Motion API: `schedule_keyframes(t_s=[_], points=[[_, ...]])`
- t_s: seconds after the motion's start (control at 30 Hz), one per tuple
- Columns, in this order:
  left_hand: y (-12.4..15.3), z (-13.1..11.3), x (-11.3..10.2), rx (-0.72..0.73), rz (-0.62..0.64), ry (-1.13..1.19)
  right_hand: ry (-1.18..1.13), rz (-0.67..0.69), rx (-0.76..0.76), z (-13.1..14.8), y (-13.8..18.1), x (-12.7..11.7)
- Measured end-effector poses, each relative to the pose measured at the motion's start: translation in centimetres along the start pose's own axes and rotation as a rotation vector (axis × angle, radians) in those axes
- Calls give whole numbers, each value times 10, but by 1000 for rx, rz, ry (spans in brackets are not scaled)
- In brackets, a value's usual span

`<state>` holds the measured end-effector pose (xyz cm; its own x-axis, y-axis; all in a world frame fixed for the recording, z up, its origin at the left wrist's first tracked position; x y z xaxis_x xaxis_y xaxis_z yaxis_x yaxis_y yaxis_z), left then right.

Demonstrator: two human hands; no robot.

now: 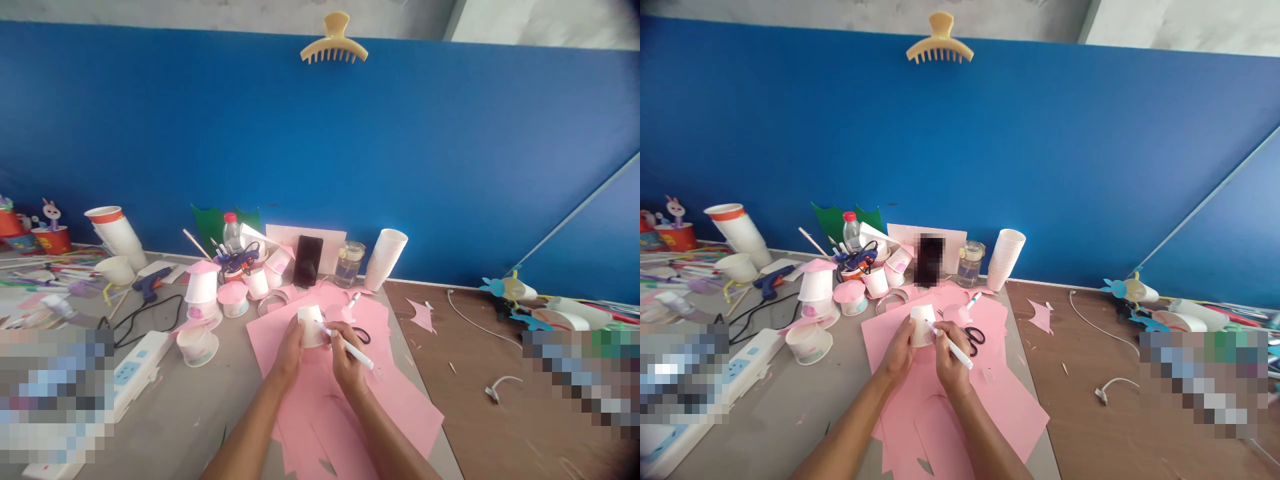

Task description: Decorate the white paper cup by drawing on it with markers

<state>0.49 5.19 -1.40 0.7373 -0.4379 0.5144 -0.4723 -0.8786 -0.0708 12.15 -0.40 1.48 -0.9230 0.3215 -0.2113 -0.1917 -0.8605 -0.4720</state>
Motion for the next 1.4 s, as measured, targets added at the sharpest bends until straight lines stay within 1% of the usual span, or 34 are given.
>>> schedule_keyframes(t_s=[0.2,0.43,0.6,0.73,0.83,0.9,0.97,1.07,1.13,1.27,1.4], points=[[1,-2,2,8,13,2,-17,0,10,-2,0,-1],[-3,3,-4,1,-21,17,-83,-95,66,-5,-3,-5],[-4,6,-5,-9,-8,33,-92,-108,75,-4,-4,-8],[-4,7,-5,7,1,11,-84,-131,22,2,-3,-8],[-3,8,-7,5,-22,-3,-87,-185,-23,4,-3,-9],[-2,7,-8,5,-40,-13,-126,-214,6,-1,-4,-10],[-1,5,-7,13,-36,-17,-165,-236,81,-8,-5,-10],[-1,3,-4,21,-8,-17,-141,-247,151,-16,-6,-12],[-1,2,-4,25,6,-18,-78,-208,129,-16,-7,-11],[-1,4,-9,44,10,-8,62,-12,50,-17,-6,1],[-1,7,-14,29,-28,-15,215,82,-44,-19,-2,13]])
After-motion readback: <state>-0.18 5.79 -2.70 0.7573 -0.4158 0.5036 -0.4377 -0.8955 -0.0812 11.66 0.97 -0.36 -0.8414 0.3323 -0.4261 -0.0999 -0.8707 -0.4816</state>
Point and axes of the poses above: each hand's wrist, its own y-axis away from the middle knuckle, its own x-axis out of the palm, z = x × y, the point moved 5 cm from there along -y, towards the middle knuckle, and after that the axes turned 12 degrees about z, right-handed, at the moved point
